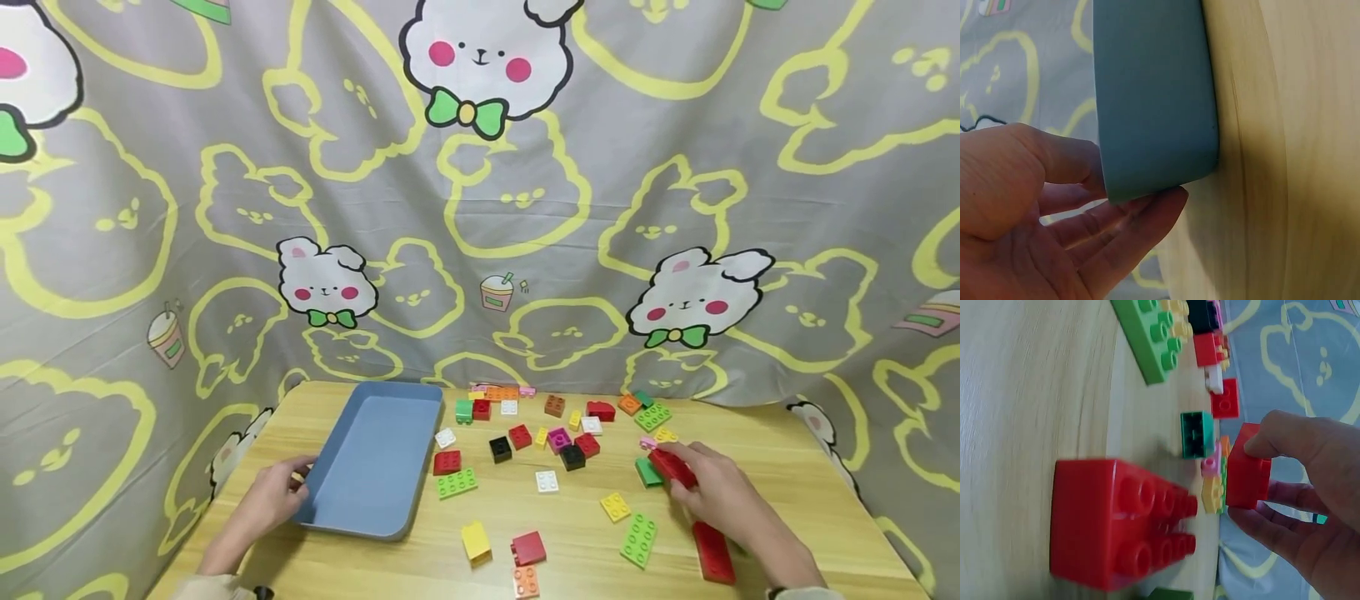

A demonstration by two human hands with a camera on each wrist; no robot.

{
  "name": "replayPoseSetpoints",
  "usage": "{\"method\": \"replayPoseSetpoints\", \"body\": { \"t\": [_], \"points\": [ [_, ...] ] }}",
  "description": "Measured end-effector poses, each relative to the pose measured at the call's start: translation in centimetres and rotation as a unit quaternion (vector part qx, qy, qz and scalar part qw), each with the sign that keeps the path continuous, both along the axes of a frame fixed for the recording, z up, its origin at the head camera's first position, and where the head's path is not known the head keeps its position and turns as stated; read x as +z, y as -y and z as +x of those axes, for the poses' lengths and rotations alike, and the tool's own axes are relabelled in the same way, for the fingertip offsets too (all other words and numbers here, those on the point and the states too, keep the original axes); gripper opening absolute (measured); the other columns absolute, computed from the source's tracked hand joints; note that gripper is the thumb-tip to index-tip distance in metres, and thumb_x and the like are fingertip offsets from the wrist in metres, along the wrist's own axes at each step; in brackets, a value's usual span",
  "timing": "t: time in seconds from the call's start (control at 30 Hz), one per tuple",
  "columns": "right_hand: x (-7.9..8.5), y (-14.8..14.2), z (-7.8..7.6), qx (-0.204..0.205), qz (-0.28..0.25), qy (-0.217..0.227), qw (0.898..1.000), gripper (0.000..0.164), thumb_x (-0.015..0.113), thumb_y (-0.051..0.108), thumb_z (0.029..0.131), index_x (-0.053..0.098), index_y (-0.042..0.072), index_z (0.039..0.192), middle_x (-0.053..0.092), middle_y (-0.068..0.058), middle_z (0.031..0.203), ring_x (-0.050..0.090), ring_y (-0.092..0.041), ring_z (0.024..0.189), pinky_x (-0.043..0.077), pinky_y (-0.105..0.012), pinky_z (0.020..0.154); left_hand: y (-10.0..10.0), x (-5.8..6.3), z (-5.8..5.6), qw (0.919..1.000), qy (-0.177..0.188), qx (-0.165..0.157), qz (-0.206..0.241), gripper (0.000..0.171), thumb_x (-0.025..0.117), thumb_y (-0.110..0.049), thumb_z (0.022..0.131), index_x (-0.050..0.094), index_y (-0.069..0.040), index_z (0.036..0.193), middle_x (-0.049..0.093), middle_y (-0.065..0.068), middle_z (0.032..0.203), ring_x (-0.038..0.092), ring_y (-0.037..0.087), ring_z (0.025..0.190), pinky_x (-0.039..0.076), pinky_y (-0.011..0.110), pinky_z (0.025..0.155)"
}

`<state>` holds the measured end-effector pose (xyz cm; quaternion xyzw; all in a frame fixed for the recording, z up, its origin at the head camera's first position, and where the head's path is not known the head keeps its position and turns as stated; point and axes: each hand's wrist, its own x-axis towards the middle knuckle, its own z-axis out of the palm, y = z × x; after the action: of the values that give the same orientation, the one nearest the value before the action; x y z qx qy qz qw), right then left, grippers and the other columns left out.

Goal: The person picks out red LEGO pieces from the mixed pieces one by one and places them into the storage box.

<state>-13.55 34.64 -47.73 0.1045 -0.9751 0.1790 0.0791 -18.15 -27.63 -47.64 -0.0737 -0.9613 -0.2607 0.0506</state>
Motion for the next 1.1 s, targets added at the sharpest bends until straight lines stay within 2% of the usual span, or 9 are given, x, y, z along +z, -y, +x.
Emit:
{"method": "replayPoseSetpoints", "body": {
  "t": [0.17, 0.3, 0.5, 0.57, 0.87, 1.1],
  "points": [
    [0.2, 0.9, 0.1, -0.016, -0.013, 0.031, 0.999, 0.057, 0.078, 0.012, 0.076, 0.06, 0.001, 0.13, 0.064, -0.026, 0.115, 0.06, -0.032, 0.091, 0.056, -0.06, 0.076, -1.5, -0.4, 0.4, 1.0, 0.0, -0.007, 0.004, 0.045, 0.062, 0.013, 0.072, 0.065, 0.01, 0.117, 0.066, 0.009, 0.08, 0.062, 0.014, 0.064, 0.053, 0.028, 0.051],
    [0.5, 1.6, -0.1, -0.008, -0.019, 0.024, 0.999, 0.055, 0.077, 0.011, 0.077, 0.061, 0.002, 0.129, 0.064, -0.025, 0.115, 0.061, -0.033, 0.094, 0.056, -0.06, 0.076, -2.4, -0.7, 0.5, 0.9998, -0.007, -0.014, 0.009, 0.045, 0.062, 0.012, 0.071, 0.066, 0.01, 0.116, 0.066, 0.009, 0.078, 0.061, 0.013, 0.064, 0.053, 0.028, 0.051],
    [1.0, 2.9, -0.7, 0.015, -0.019, -0.006, 1.0, 0.051, 0.078, 0.01, 0.076, 0.064, 0.003, 0.124, 0.068, -0.02, 0.108, 0.061, -0.024, 0.084, 0.059, -0.047, 0.068, -3.6, -0.7, 0.3, 0.9998, -0.01, -0.015, 0.011, 0.044, 0.062, 0.012, 0.072, 0.066, 0.011, 0.116, 0.066, 0.011, 0.078, 0.058, 0.012, 0.065, 0.052, 0.029, 0.053],
    [1.3, 3.5, -0.9, 0.02, -0.023, -0.002, 1.0, 0.051, 0.079, 0.01, 0.075, 0.064, 0.003, 0.124, 0.068, -0.018, 0.107, 0.06, -0.023, 0.082, 0.059, -0.044, 0.067, -4.0, -0.7, 0.3, 0.9997, -0.01, -0.016, 0.013, 0.044, 0.062, 0.012, 0.072, 0.066, 0.011, 0.116, 0.066, 0.01, 0.078, 0.059, 0.012, 0.065, 0.052, 0.029, 0.054],
    [1.9, 6.6, -1.9, 0.066, -0.021, -0.028, 0.997, 0.049, 0.078, 0.01, 0.076, 0.065, 0.005, 0.123, 0.069, -0.016, 0.113, 0.065, -0.031, 0.098, 0.058, -0.052, 0.079, -4.9, -0.5, -0.1, 0.9995, -0.001, -0.026, 0.02, 0.046, 0.062, 0.012, 0.072, 0.065, 0.012, 0.118, 0.066, 0.009, 0.08, 0.061, 0.013, 0.067, 0.054, 0.029, 0.055],
    [3.1, 10.5, -2.6, 0.082, -0.02, -0.007, 0.996, 0.049, 0.077, 0.017, 0.08, 0.064, 0.012, 0.127, 0.066, -0.012, 0.121, 0.062, -0.029, 0.108, 0.057, -0.05, 0.085, -5.7, -0.1, -0.3, 0.9984, 0.002, -0.036, 0.044, 0.046, 0.061, 0.013, 0.073, 0.063, 0.013, 0.119, 0.066, 0.012, 0.08, 0.061, 0.015, 0.067, 0.054, 0.03, 0.054]
  ]
}}
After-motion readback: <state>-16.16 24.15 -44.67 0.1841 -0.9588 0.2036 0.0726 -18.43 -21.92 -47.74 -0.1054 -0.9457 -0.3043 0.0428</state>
